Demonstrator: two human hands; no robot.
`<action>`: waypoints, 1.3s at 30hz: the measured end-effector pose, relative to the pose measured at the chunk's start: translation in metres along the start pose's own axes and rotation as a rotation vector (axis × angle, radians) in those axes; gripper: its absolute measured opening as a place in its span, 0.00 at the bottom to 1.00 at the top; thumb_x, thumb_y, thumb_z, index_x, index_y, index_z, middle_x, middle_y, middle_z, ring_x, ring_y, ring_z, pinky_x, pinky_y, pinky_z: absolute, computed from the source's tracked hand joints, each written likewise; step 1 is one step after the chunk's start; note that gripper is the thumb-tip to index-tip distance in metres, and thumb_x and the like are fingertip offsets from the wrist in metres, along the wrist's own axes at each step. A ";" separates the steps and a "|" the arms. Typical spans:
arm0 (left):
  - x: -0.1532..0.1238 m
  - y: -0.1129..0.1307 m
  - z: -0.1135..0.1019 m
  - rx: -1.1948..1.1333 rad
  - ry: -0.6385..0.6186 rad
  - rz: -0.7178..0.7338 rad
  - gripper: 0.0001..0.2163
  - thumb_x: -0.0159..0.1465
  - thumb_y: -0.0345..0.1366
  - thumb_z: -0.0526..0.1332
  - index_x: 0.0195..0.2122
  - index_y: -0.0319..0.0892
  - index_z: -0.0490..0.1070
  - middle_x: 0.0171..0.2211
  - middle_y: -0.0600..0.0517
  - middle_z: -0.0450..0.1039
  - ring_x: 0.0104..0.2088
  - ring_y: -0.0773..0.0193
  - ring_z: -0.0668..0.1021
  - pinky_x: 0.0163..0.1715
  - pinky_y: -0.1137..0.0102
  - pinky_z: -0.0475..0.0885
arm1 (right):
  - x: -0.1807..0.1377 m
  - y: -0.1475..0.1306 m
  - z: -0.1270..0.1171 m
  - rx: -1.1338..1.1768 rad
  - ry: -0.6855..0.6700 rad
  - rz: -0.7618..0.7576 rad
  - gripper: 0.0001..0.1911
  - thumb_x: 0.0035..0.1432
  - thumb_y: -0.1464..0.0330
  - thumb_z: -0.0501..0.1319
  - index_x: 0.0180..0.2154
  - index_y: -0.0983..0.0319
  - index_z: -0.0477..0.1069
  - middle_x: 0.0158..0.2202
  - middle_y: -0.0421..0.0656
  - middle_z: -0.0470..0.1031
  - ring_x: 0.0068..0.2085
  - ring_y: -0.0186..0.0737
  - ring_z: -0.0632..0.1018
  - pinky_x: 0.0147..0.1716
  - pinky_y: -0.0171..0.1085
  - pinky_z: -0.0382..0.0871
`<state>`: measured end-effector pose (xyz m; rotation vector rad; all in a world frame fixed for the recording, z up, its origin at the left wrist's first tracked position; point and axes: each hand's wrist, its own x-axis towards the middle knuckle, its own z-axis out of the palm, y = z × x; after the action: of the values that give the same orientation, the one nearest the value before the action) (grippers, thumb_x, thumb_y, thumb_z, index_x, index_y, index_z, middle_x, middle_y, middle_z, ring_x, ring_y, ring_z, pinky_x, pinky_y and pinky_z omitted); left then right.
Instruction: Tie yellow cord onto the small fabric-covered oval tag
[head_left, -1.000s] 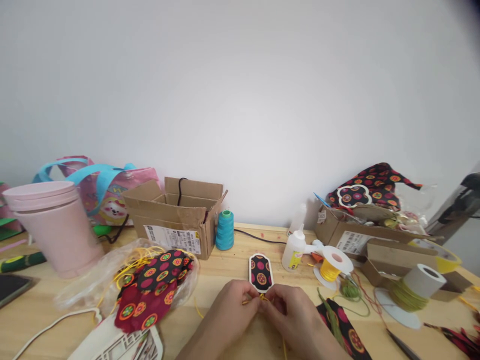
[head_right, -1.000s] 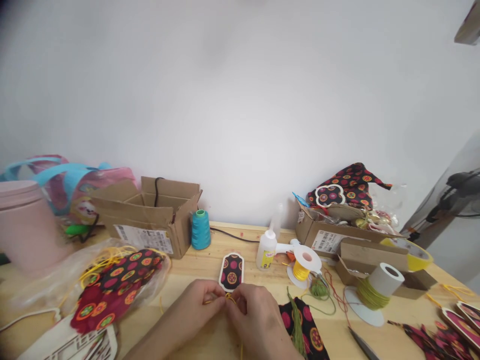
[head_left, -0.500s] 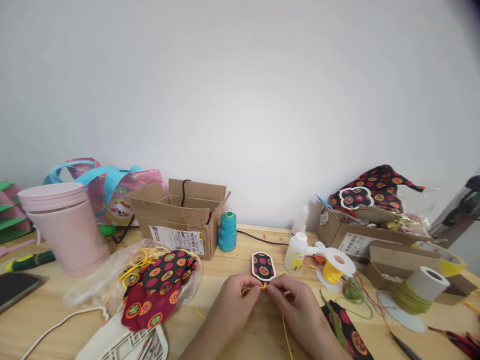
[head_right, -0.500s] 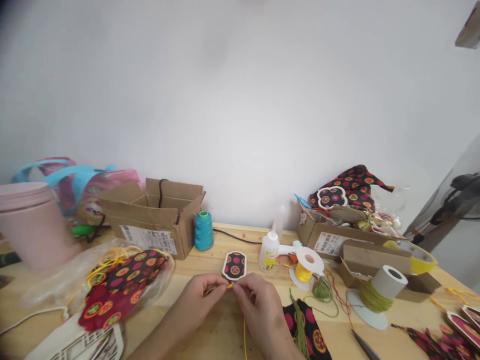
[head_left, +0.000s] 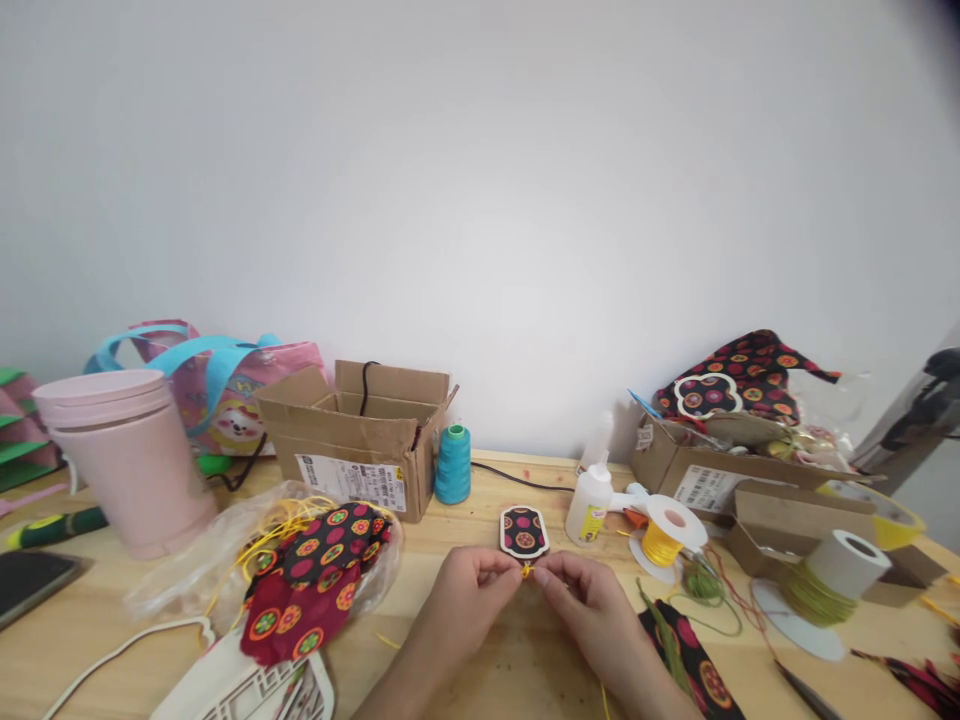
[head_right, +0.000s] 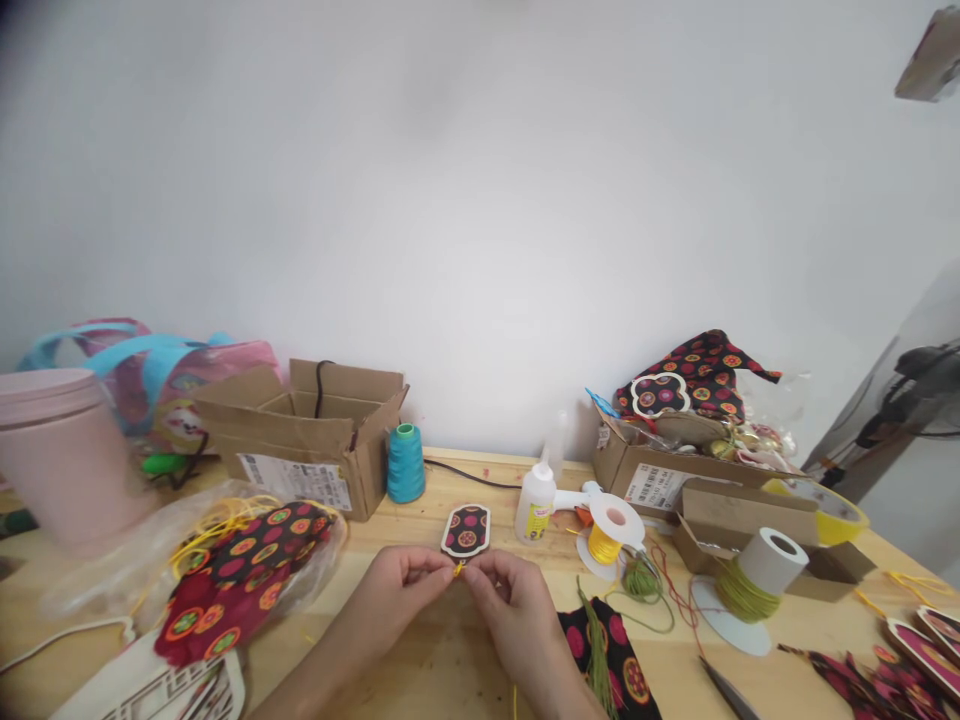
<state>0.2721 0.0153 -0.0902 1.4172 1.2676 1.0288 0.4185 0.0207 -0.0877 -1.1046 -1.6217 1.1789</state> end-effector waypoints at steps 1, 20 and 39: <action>0.000 0.001 0.000 -0.008 0.001 0.010 0.11 0.52 0.39 0.56 0.24 0.35 0.72 0.18 0.55 0.65 0.23 0.67 0.65 0.24 0.74 0.59 | 0.000 -0.001 0.000 0.011 0.001 0.003 0.17 0.48 0.58 0.57 0.26 0.66 0.73 0.22 0.41 0.69 0.24 0.34 0.64 0.24 0.31 0.56; -0.003 0.004 0.001 0.013 -0.019 0.062 0.12 0.53 0.40 0.56 0.26 0.35 0.74 0.19 0.54 0.67 0.23 0.67 0.65 0.24 0.74 0.60 | 0.002 0.005 0.000 0.362 0.056 0.097 0.15 0.43 0.57 0.63 0.25 0.64 0.71 0.13 0.32 0.58 0.15 0.23 0.55 0.14 0.26 0.47; -0.006 0.010 0.002 0.084 -0.041 0.088 0.11 0.54 0.37 0.55 0.24 0.35 0.72 0.19 0.54 0.64 0.24 0.67 0.65 0.24 0.74 0.58 | 0.001 -0.001 0.000 0.461 0.149 0.184 0.18 0.37 0.57 0.66 0.24 0.65 0.71 0.13 0.32 0.54 0.16 0.23 0.52 0.14 0.26 0.42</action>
<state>0.2754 0.0086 -0.0804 1.5626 1.2406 1.0106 0.4181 0.0213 -0.0865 -1.0230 -1.0773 1.4618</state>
